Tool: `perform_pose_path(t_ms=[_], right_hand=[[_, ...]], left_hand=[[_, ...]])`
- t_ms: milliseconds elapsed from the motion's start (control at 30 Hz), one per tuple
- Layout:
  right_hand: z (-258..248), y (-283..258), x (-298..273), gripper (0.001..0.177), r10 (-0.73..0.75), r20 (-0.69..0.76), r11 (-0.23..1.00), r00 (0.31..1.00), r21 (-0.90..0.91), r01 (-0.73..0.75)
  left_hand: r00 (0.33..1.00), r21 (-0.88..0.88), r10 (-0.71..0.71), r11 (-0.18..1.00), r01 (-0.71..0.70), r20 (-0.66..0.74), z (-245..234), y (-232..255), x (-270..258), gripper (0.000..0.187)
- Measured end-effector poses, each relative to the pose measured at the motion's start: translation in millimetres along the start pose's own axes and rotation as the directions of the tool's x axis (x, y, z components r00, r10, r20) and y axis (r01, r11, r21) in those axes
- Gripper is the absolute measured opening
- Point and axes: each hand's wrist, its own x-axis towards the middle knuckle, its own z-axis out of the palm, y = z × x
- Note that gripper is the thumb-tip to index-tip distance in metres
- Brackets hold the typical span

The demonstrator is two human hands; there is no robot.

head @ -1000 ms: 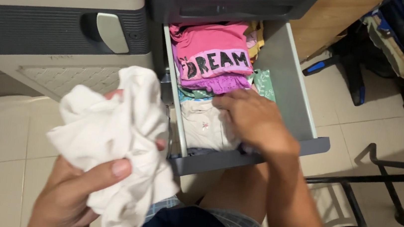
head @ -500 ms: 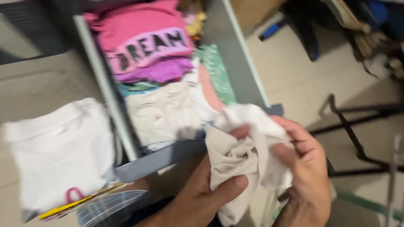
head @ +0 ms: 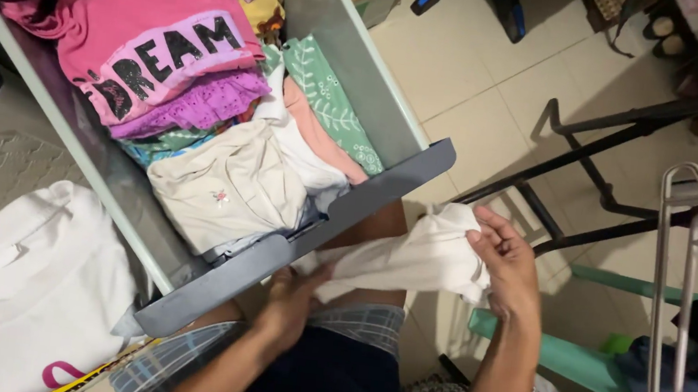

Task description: Organizing and putting away folded clothes into plastic drawers.

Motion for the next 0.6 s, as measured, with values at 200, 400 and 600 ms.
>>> perform_pose_path(t_ms=[200, 400, 600], right_hand=[[15, 48, 2, 0.047, 0.177, -0.094, 0.984, 0.98, 0.0, -0.178], [-12, 161, -2, 0.07, 0.596, 0.041, 0.752, 0.802, -0.38, -0.539], [-28, 203, -9, 0.074, 0.626, 0.129, 0.777, 0.769, -0.021, -0.63]], left_hand=[[0.987, 0.196, 0.137, 0.973, -0.119, -0.083, -35, -58, 50, 0.039], [0.994, -0.288, -0.088, 0.955, 0.066, -0.063, -47, -71, 59, 0.038], [0.945, -0.462, -0.324, 0.832, 0.306, 0.043, -61, -42, 54, 0.032]])
